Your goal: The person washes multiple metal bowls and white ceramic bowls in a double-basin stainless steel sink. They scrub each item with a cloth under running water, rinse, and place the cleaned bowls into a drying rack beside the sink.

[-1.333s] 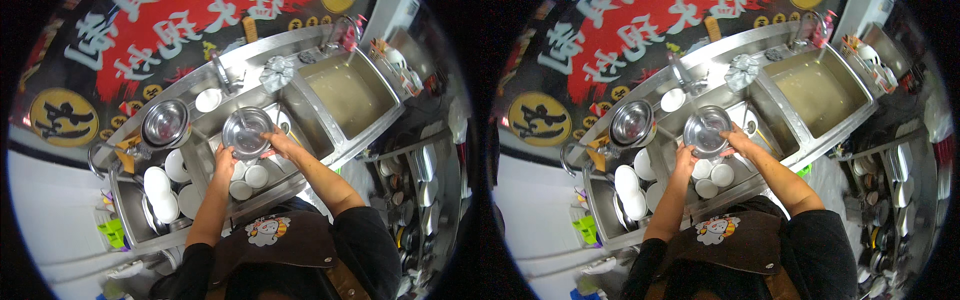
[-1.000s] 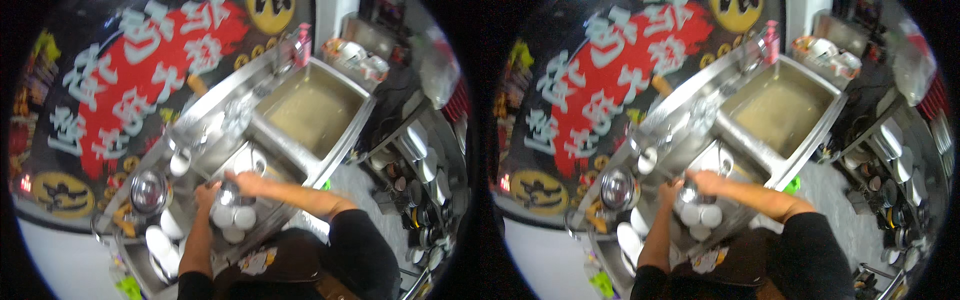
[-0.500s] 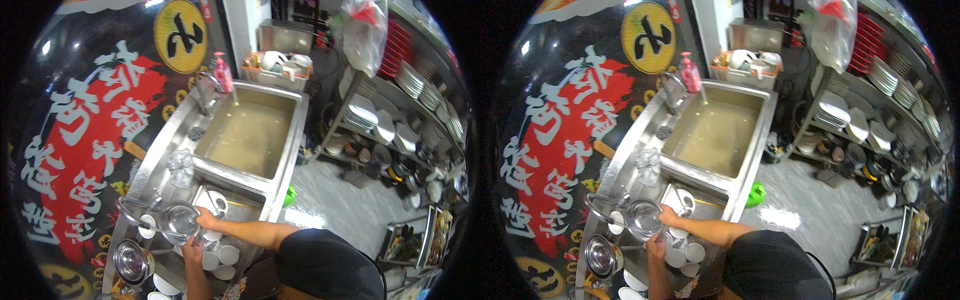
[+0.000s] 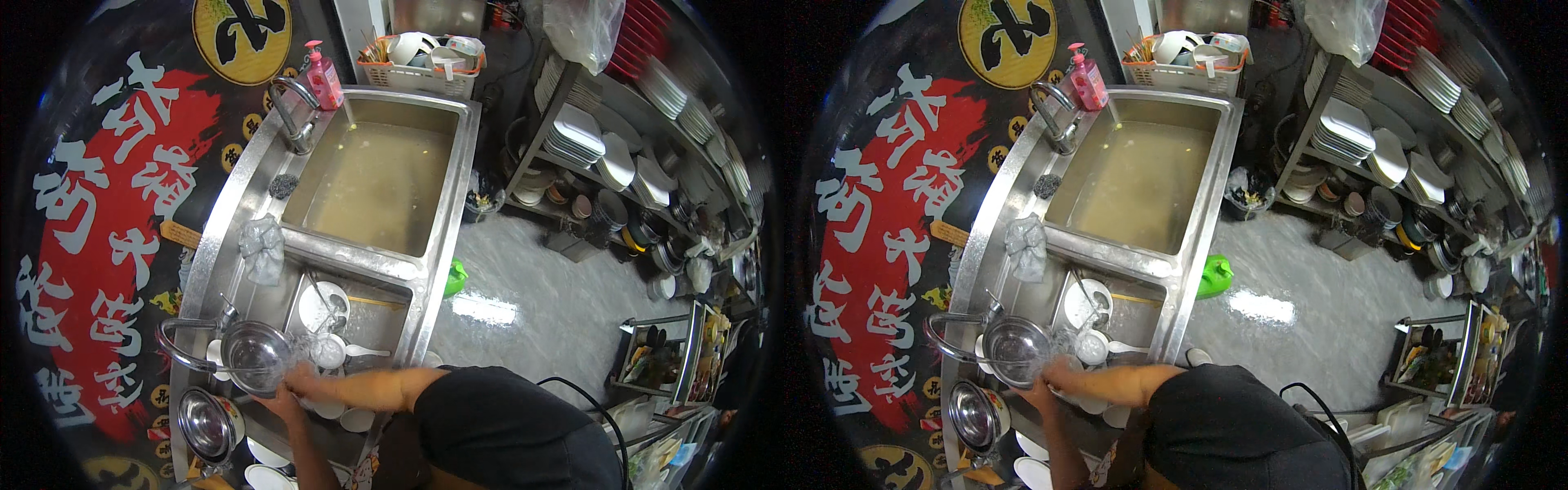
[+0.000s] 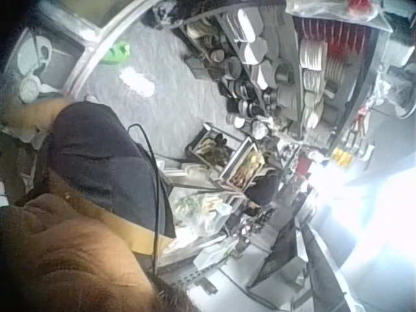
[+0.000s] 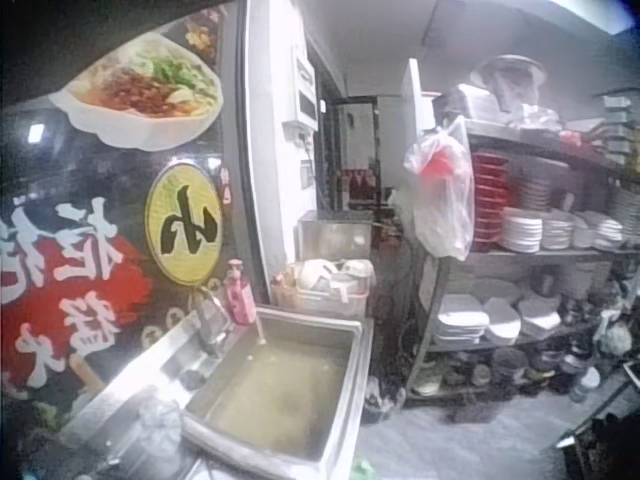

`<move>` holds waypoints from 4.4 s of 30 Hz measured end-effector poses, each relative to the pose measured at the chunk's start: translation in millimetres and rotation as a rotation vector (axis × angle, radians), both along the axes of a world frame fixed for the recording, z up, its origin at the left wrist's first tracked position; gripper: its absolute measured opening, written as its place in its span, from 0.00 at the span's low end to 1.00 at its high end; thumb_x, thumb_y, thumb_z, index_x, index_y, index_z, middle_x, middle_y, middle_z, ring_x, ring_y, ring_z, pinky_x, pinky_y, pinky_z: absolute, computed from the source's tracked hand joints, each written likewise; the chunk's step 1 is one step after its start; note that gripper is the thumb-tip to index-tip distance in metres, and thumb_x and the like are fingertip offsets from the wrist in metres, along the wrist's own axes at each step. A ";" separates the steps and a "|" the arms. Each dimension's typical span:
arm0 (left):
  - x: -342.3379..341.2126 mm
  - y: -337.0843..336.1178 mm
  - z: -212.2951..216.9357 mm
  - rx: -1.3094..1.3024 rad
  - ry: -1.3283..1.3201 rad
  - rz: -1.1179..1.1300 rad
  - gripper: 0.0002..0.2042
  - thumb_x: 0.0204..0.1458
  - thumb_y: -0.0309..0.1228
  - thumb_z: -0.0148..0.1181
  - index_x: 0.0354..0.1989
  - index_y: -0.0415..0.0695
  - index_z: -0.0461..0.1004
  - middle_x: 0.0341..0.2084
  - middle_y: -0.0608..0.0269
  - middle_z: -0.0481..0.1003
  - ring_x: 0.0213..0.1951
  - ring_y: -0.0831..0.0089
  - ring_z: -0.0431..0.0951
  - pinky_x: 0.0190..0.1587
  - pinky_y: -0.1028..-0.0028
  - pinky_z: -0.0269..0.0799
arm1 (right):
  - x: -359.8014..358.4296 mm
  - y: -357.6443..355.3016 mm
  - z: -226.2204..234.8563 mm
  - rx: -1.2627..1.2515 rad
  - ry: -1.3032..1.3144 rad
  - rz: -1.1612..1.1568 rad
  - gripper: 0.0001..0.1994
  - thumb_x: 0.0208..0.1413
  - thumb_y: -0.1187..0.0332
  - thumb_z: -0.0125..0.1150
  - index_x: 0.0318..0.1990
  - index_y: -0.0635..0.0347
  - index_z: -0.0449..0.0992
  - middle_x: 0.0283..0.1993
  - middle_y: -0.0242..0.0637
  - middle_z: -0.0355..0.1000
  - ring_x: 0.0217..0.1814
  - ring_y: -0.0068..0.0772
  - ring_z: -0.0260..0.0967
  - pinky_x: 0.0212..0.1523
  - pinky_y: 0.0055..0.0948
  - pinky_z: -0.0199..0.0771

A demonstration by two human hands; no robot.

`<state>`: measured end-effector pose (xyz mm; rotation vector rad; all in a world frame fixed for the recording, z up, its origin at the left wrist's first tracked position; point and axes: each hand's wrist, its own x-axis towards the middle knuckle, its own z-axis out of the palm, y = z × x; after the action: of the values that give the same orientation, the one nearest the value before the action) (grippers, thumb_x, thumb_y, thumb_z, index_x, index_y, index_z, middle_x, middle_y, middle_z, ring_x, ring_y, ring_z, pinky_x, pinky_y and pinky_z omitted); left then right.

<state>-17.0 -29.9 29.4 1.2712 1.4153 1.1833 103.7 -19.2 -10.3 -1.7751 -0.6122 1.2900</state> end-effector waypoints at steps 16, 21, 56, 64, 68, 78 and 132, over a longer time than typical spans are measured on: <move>-22.0 1.1 34.9 -0.254 0.022 -0.175 0.37 0.44 0.15 0.50 0.66 0.37 0.45 0.59 0.50 0.58 0.57 0.61 0.62 0.59 0.67 0.59 | 46.8 -4.0 -6.0 -0.047 -0.062 0.043 0.30 0.42 0.53 0.71 0.48 0.64 0.72 0.40 0.48 0.74 0.44 0.43 0.73 0.43 0.42 0.72; 25.8 -4.1 24.3 0.081 0.103 -0.008 0.36 0.43 0.18 0.49 0.66 0.36 0.46 0.58 0.47 0.58 0.57 0.58 0.63 0.60 0.66 0.57 | -49.6 3.1 -40.5 -0.104 0.395 -0.262 0.31 0.40 0.48 0.70 0.46 0.65 0.74 0.39 0.48 0.75 0.42 0.43 0.74 0.44 0.41 0.72; -20.6 -11.3 33.1 -0.518 -0.490 -0.157 0.33 0.59 0.58 0.41 0.62 0.42 0.57 0.55 0.55 0.67 0.53 0.59 0.70 0.53 0.60 0.69 | 72.3 -20.5 4.4 0.918 -0.732 1.104 0.15 0.57 0.62 0.49 0.37 0.64 0.78 0.52 0.54 0.70 0.56 0.53 0.66 0.52 0.44 0.68; -14.1 -12.9 36.2 -0.543 -0.553 -0.137 0.32 0.60 0.56 0.40 0.62 0.42 0.57 0.55 0.53 0.67 0.54 0.57 0.70 0.53 0.58 0.69 | -13.5 -22.7 28.3 0.729 -0.244 0.905 0.14 0.55 0.65 0.49 0.42 0.61 0.77 0.53 0.51 0.69 0.53 0.51 0.68 0.54 0.41 0.67; -2.1 -28.0 70.3 -0.464 -0.534 0.056 0.25 0.62 0.48 0.41 0.59 0.41 0.60 0.54 0.52 0.67 0.53 0.58 0.71 0.52 0.55 0.71 | 56.2 -32.1 27.4 0.755 -0.777 1.081 0.13 0.53 0.65 0.52 0.44 0.56 0.77 0.54 0.44 0.70 0.51 0.47 0.70 0.52 0.42 0.70; -7.1 -16.3 32.3 -0.589 -0.633 0.226 0.17 0.53 0.21 0.52 0.51 0.31 0.64 0.46 0.47 0.70 0.45 0.54 0.75 0.49 0.55 0.73 | 74.2 -16.1 82.2 0.116 0.408 0.294 0.33 0.45 0.73 0.56 0.62 0.70 0.55 0.55 0.56 0.66 0.57 0.48 0.66 0.59 0.39 0.62; -3.3 -31.7 74.2 -0.098 0.435 -0.408 0.36 0.37 0.20 0.55 0.59 0.35 0.47 0.50 0.35 0.65 0.55 0.44 0.67 0.57 0.60 0.61 | 82.0 18.1 43.1 0.332 -0.255 0.401 0.25 0.39 0.47 0.71 0.33 0.61 0.78 0.24 0.40 0.75 0.29 0.36 0.74 0.35 0.39 0.72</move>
<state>-20.3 -61.6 103.6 1.7153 1.3989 0.5769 185.7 -1.0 32.8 -1.5948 -1.3014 1.1383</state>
